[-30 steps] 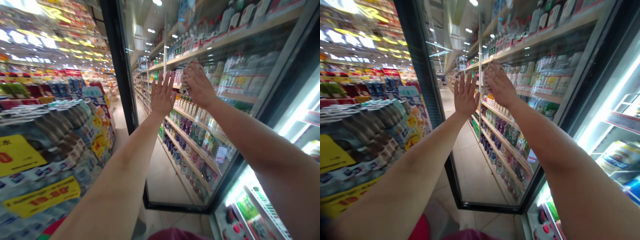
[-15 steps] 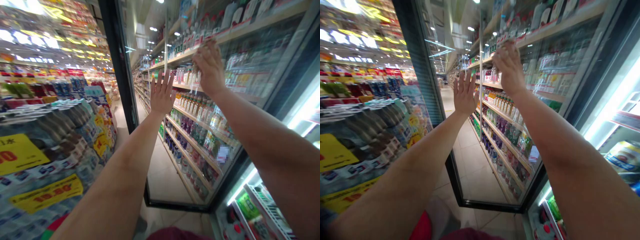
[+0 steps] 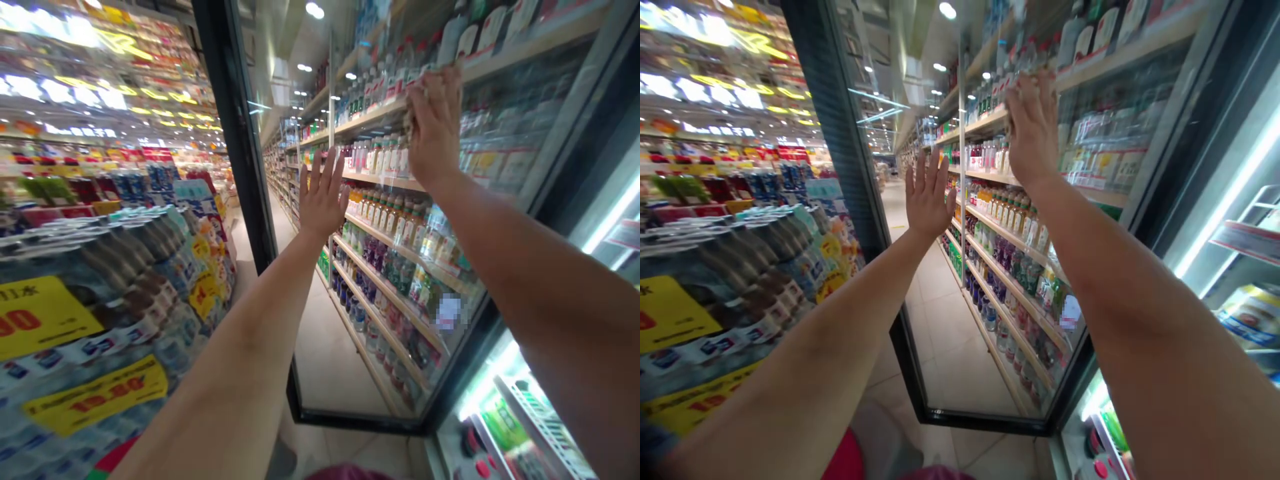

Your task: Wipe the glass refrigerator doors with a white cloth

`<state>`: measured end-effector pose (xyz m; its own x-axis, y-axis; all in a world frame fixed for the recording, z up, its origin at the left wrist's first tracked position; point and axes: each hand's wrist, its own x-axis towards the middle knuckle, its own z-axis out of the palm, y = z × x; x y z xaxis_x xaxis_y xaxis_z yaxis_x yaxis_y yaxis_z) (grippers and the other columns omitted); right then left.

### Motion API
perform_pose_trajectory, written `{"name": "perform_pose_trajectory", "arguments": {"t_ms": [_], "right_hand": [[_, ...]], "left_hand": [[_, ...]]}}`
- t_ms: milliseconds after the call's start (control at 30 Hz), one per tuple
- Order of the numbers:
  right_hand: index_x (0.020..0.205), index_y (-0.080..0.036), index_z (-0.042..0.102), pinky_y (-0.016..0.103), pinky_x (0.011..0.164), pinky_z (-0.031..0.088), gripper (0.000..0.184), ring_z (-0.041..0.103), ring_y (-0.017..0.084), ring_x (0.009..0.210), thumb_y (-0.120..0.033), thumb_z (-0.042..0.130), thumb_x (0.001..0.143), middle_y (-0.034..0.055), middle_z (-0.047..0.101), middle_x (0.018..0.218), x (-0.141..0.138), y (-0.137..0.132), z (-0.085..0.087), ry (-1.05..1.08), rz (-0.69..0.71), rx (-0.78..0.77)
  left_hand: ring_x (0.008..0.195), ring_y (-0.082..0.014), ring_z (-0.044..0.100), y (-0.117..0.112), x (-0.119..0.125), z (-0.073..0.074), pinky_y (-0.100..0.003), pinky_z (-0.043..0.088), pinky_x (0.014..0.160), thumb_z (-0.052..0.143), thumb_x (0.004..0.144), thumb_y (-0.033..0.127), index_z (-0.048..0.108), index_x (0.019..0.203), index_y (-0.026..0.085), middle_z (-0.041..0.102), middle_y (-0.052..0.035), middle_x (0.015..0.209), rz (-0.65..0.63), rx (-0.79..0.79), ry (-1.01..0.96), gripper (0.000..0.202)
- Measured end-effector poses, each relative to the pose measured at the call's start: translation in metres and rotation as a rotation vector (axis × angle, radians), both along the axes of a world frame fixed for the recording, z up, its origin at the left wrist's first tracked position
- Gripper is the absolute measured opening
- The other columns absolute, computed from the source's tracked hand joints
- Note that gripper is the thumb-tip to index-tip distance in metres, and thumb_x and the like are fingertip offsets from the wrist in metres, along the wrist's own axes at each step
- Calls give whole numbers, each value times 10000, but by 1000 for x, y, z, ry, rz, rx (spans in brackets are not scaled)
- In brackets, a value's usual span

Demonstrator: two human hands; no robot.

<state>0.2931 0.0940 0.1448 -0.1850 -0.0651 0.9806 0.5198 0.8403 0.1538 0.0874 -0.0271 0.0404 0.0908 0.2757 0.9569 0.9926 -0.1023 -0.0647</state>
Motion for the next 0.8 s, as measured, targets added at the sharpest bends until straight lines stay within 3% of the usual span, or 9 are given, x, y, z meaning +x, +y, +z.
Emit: {"name": "perform_pose_trajectory", "arguments": {"t_ms": [100,233,300,400,500,633,700,800], "right_hand": [[1483,-343,490,587,1322,-6,523,78,229,1600,-379,293,999,-63,320,1660,-10,-4,-4,81,0,-52],[1498,-380,459,535,1336,43,516,87,182,1598,-372,329,999,-99,337,1649,-26,-31,-20,-268,-19,-15],[1487,-327,487,510,1339,68,504,144,182,1588,-311,320,1012,-76,372,1637,-20,-34,-9,-349,-38,4],[1489,-184,510,521,1326,95,510,182,262,1577,-205,378,998,20,354,1654,-1,-27,18,-158,-119,-56],[1517,-144,483,534,1316,88,545,165,319,1573,-168,462,973,79,317,1667,6,-27,18,4,-174,-103],[1511,-174,489,524,1325,95,512,166,306,1574,-280,471,1011,37,335,1660,-5,-45,-2,-302,-133,13],[1505,-182,498,494,1332,99,493,168,281,1577,-250,426,1022,7,327,1663,-8,-50,5,-428,-133,22],[1539,-184,453,502,1327,75,562,142,264,1583,-118,373,987,14,276,1684,-7,-48,31,-249,-209,-108]], "left_hand": [[1579,-202,-22,2,-1,0,-467,-56,1317,267,1050,537,307,1625,228,182,25,1689,18,-14,1,653],[1575,-176,-56,2,-1,-1,-449,-93,1319,258,1042,569,299,1625,253,140,76,1687,14,-36,-10,664],[1574,-192,-58,1,0,0,-475,-80,1320,270,1035,568,306,1626,247,160,70,1686,-21,-41,-26,673],[1571,-186,-74,-3,2,1,-493,-69,1324,275,1017,572,303,1627,254,165,84,1682,-33,-56,-47,689],[1569,-147,-87,-4,4,2,-478,-78,1329,272,1004,590,286,1624,277,112,128,1675,5,-75,-57,694],[1563,-162,-99,-7,6,1,-485,-91,1323,267,1010,558,265,1637,276,119,124,1677,-24,-77,-63,687],[1562,-150,-94,-8,7,1,-472,-78,1327,273,1003,541,275,1633,262,122,111,1678,11,-78,-60,689],[1559,-111,-111,-8,9,2,-435,-76,1328,290,987,539,302,1614,260,115,120,1675,77,-80,-62,686]]}}
